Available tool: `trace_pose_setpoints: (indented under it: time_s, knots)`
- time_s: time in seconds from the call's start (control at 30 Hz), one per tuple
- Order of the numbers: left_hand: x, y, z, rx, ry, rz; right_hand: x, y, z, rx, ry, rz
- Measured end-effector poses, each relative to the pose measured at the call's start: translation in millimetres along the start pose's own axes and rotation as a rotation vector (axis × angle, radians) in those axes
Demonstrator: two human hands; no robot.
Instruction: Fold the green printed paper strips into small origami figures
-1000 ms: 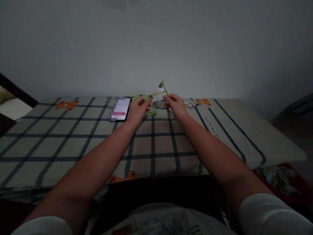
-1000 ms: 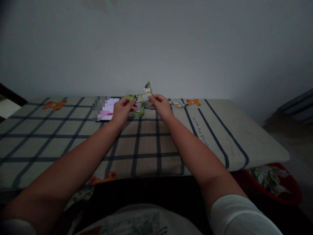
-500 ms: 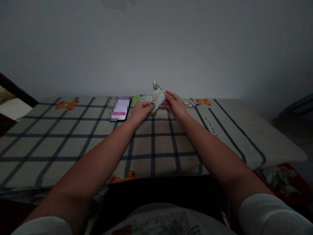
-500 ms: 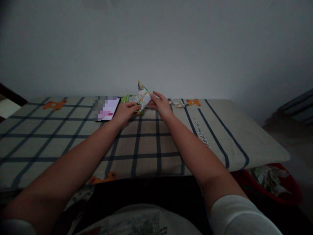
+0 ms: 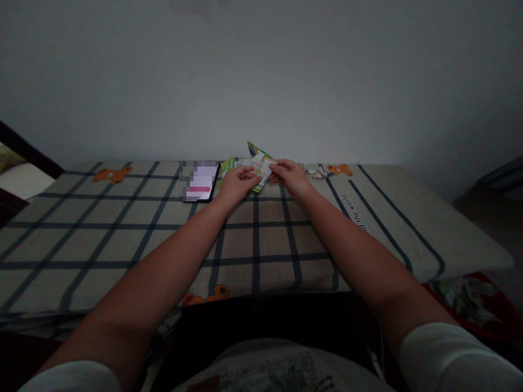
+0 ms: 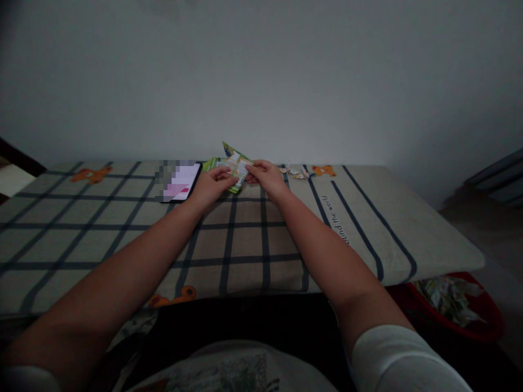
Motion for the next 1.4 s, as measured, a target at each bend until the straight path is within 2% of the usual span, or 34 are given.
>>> trace_pose_setpoints:
  time_s: [0.37, 0.77, 1.13, 1.4]
  knots:
    - [0.5, 1.6, -0.3, 0.037, -0.113, -0.028, 1.7, -1.5, 0.8, 0.027, -0.017, 0.010]
    - [-1.9, 4.9, 1.3, 0.104, -0.108, -0.059, 1.3, -0.5, 2.2, 0.023, 0.010, -0.003]
    - [-4.5, 4.7, 3.1, 0.117, -0.053, -0.117, 1.5, 0.7, 1.9, 0.019, -0.009, -0.002]
    - [-4.8, 3.7, 2.0, 0.101, -0.067, -0.129, 0.4, 0.8, 1.4, 0.029, 0.017, 0.045]
Point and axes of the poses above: each hand's wrist, its own y-axis away from the middle knuckle, its own x-axis out of the back of the hand, z = x × y, the point moved 3 cm from there along -y, towards the middle knuckle, and after that the axes turned 12 degrees about -z, right-handed, at the moved point
